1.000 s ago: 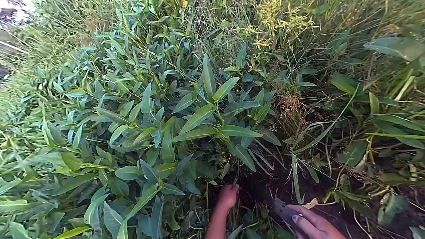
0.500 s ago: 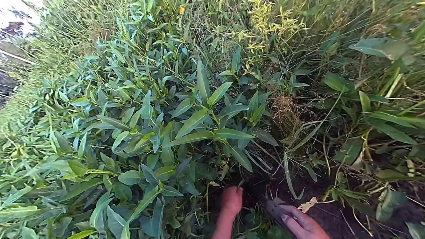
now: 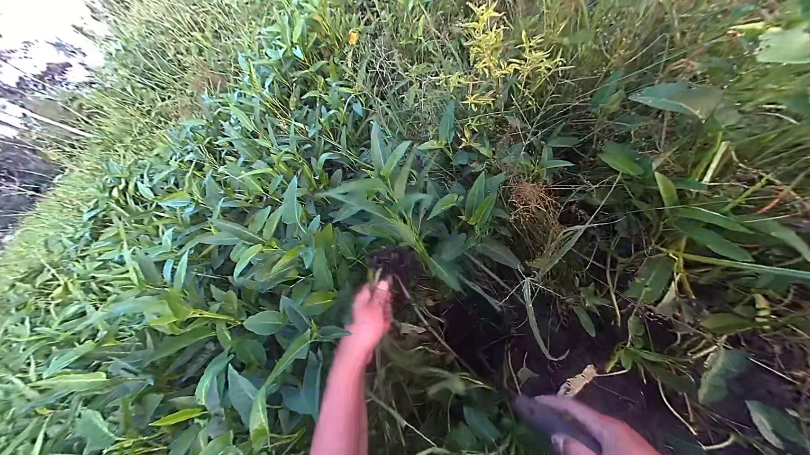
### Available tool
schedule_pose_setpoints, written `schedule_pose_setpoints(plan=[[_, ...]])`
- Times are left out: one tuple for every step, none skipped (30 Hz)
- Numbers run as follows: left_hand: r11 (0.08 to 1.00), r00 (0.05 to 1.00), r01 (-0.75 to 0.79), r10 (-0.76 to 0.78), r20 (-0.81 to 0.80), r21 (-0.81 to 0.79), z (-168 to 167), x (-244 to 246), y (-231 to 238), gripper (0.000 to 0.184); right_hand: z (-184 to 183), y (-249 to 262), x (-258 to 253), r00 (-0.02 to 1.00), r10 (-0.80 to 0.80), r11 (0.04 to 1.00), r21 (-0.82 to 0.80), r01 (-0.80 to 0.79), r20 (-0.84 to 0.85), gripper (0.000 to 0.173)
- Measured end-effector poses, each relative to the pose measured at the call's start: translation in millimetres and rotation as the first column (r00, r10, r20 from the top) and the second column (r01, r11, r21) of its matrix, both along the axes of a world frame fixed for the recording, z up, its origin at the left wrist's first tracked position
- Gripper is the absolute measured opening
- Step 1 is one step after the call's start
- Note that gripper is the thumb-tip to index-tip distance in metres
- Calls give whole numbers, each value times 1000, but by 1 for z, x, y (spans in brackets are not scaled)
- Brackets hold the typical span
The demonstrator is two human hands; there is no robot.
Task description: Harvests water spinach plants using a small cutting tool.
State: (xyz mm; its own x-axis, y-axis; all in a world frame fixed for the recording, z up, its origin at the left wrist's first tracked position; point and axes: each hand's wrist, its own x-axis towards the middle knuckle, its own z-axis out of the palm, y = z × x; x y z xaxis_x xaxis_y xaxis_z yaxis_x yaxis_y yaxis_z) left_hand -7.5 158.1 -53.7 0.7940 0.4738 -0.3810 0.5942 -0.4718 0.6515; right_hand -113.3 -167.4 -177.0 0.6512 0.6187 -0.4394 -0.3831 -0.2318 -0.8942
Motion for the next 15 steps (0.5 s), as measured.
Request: schedule_pose_setpoints(plan=[[998, 1000, 20, -20, 4, 67, 13, -1, 4, 36, 4, -2, -1, 990, 96, 995, -31, -93, 103, 47], [991, 998, 60, -58, -19, 124, 23, -3, 8, 35, 7, -3, -3, 961, 206, 978, -79, -194, 187, 47], [981, 994, 102, -95, -53, 168, 29, -7, 8, 33, 9, -2, -5, 916, 325, 943, -152, -296, 234, 47], [970, 987, 144, -127, -96, 199, 30, -12, 5, 33, 12, 0, -7, 870, 425, 899, -228, -374, 249, 47], [959, 975, 195, -166, -150, 205, 26, -16, -1, 39, 15, 2, -8, 832, 498, 856, -295, -425, 246, 48], [950, 959, 243, -206, -195, 194, 15, -21, -11, 44, 17, 4, -8, 812, 531, 832, -333, -445, 241, 48], [937, 940, 293, -247, -235, 188, -2, -26, -22, 44, 18, 5, -8, 805, 544, 820, -350, -452, 235, 48], [919, 919, 340, -280, -279, 200, -21, -31, -33, 40, 19, 5, -6, 801, 554, 812, -358, -460, 226, 48], [894, 893, 386, -302, -334, 225, -43, -36, -44, 38, 20, 4, -5, 801, 556, 809, -361, -463, 220, 48], [865, 857, 439, -322, -403, 241, -63, -41, -54, 39, 19, 4, -6, 801, 557, 809, -361, -463, 221, 48], [837, 810, 492, -338, -479, 241, -81, -46, -63, 41, 19, 4, -7, 801, 555, 812, -356, -463, 223, 48], [809, 760, 541, -353, -546, 229, -96, -49, -69, 43, 19, 3, -9, 803, 550, 816, -350, -459, 229, 48], [784, 710, 584, -367, -601, 210, -109, -53, -72, 43, 18, 2, -11, 806, 544, 821, -345, -454, 234, 48], [762, 663, 618, -375, -648, 191, -119, -58, -74, 43, 17, 2, -13, 808, 539, 824, -343, -450, 236, 48], [740, 625, 647, -374, -686, 186, -125, -61, -74, 41, 15, 1, -14, 809, 536, 827, -344, -445, 242, 48]])
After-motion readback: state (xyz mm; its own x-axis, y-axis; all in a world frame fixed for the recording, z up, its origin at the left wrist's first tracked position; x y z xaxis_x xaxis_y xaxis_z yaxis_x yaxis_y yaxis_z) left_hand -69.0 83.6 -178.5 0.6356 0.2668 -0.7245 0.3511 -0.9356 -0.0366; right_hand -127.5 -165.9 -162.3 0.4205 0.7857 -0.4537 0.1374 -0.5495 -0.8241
